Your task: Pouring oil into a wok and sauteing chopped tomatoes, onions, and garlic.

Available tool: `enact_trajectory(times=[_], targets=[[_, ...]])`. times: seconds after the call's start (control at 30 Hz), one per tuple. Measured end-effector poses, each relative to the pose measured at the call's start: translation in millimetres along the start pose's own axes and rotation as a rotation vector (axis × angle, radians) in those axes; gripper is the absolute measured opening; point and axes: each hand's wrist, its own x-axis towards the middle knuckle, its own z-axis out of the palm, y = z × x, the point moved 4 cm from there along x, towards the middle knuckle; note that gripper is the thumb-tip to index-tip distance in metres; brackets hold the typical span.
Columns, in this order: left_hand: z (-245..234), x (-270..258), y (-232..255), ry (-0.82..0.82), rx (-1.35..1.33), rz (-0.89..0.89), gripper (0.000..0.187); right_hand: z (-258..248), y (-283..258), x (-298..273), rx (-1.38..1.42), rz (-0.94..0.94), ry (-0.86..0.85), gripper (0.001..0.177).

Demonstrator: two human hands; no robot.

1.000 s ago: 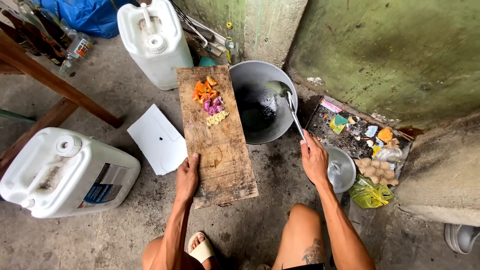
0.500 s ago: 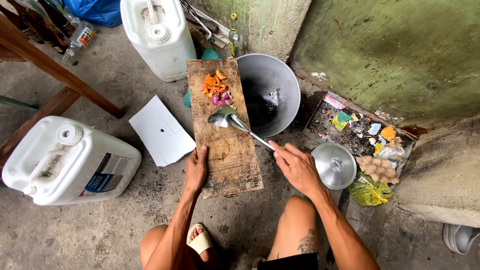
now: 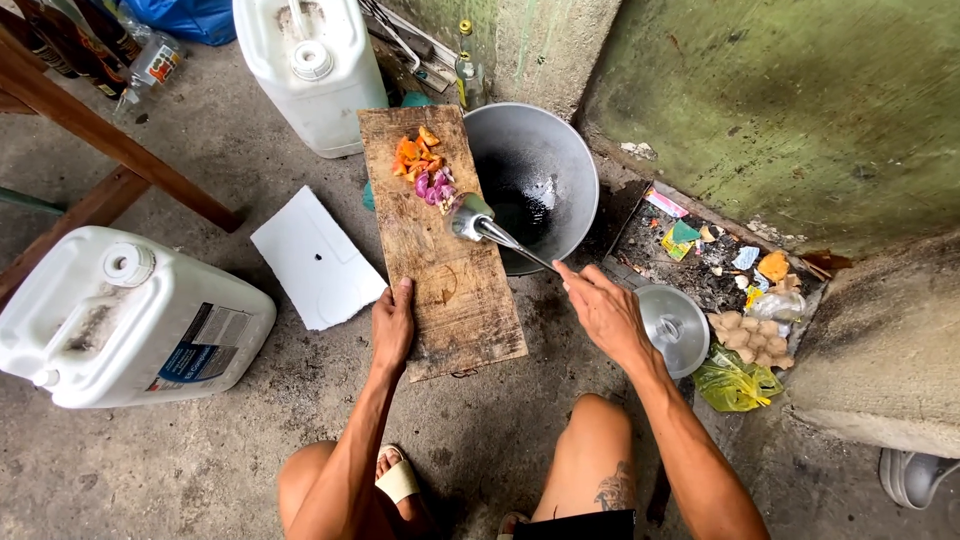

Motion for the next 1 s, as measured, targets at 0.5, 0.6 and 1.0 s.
enact_trajectory(times=[0.5,0.6,1.0], targets=[[-3.0,13.8,-7.3,0.006,0.021,0.040,0.073,6.4,12.2,19.0,0.121,0.136,0.034,0.038],[-3.6,18.1,-15.0,0.017,0.036,-0.028,0.074,20.6,10.7,26.6,0.091,0.157,-0.016,0.037],[0.7,27.9,-12.5,0.011,0.024,0.008,0.074,0.4,-6.0,34.1,-0.016,0.107,0.035,0.036]])
